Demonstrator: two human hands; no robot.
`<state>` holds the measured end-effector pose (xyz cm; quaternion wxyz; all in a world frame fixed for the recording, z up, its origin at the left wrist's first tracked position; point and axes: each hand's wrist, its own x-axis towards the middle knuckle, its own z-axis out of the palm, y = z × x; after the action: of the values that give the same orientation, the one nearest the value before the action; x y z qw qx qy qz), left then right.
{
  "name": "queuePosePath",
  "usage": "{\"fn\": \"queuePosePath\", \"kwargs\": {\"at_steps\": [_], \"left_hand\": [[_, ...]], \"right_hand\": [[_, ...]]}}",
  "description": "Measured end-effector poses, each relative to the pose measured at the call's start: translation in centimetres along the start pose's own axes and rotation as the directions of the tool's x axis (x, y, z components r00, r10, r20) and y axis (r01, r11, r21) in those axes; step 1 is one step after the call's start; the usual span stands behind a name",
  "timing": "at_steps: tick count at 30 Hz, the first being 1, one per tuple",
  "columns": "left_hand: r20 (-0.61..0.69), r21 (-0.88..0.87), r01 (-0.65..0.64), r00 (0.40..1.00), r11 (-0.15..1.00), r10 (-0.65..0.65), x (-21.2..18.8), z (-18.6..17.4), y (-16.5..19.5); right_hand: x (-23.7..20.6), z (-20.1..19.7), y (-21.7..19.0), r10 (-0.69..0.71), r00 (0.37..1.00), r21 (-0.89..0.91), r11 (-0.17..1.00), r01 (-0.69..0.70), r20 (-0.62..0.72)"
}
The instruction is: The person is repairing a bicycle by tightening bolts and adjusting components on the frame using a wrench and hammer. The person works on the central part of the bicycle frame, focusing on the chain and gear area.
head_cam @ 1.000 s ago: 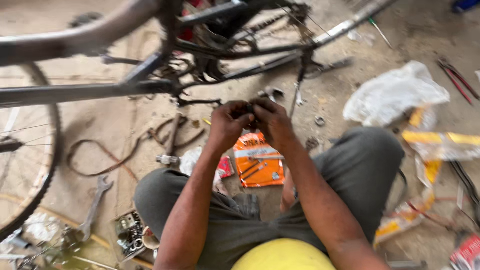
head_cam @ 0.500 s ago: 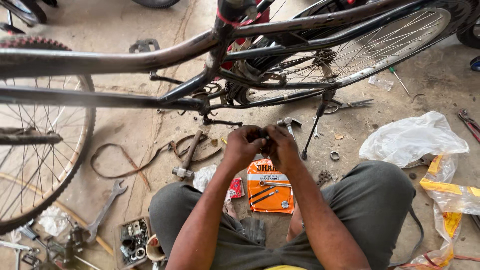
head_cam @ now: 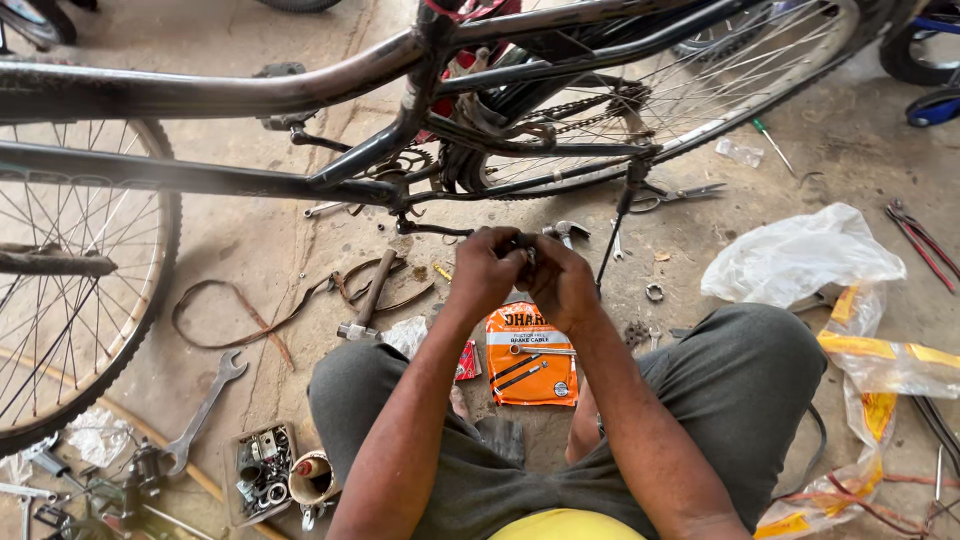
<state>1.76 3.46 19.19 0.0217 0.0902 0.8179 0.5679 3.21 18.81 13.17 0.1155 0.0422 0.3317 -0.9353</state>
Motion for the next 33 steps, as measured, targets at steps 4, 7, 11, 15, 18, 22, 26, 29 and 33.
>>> {"fn": "queuePosePath", "kwargs": {"at_steps": [4, 7, 11, 15, 18, 22, 26, 29, 33], "left_hand": [[-0.075, 0.082, -0.167, 0.982, 0.983, 0.173, -0.4, 1.6, 1.6], [-0.068, 0.058, -0.187, 0.979, 0.981, 0.191, 0.3, 2.6, 2.9], [-0.094, -0.107, -0.183, 0.98, 0.977, 0.174, 2.4, 3.5, 3.3], [-0.05, -0.244, -0.101, 0.995, 0.964, 0.092, 5.8, 3.6, 2.0], [0.076, -0.468, 0.256, 0.965, 0.846, -0.25, 8.8, 4.0, 0.5], [0.06, -0.798, 0.286, 0.914, 0.531, -0.402, 11.9, 4.6, -2.0], [0.025, -0.958, 0.124, 0.935, 0.259, -0.354, 12.4, 5.5, -4.1], [0.054, -0.983, 0.102, 0.954, 0.151, -0.294, 12.4, 6.1, -4.6], [0.072, -0.996, 0.075, 0.995, 0.043, -0.063, 13.0, 6.1, -4.0]], "right_hand": [[-0.7, 0.4, -0.4, -0.052, 0.995, 0.079, 0.995, 0.059, -0.086], [-0.8, 0.9, -2.3, -0.089, 0.989, 0.086, 0.991, 0.1, -0.122], [0.1, 2.0, -6.7, -0.129, 0.992, -0.199, 0.972, 0.123, -0.015], [1.8, 3.0, -11.6, -0.114, 0.973, -0.449, 0.893, 0.012, -0.202], [3.7, 4.1, -14.5, -0.217, 0.924, -0.549, 0.836, 0.009, -0.315], [6.2, 5.3, -16.4, -0.226, 0.953, -0.369, 0.919, 0.139, -0.204], [8.1, 5.5, -15.1, -0.281, 0.934, -0.356, 0.915, 0.191, -0.221], [9.8, 5.2, -12.9, -0.482, 0.822, -0.621, 0.754, 0.212, -0.305], [11.7, 4.5, -10.6, -0.519, 0.786, -0.516, 0.8, 0.306, -0.337]]}}
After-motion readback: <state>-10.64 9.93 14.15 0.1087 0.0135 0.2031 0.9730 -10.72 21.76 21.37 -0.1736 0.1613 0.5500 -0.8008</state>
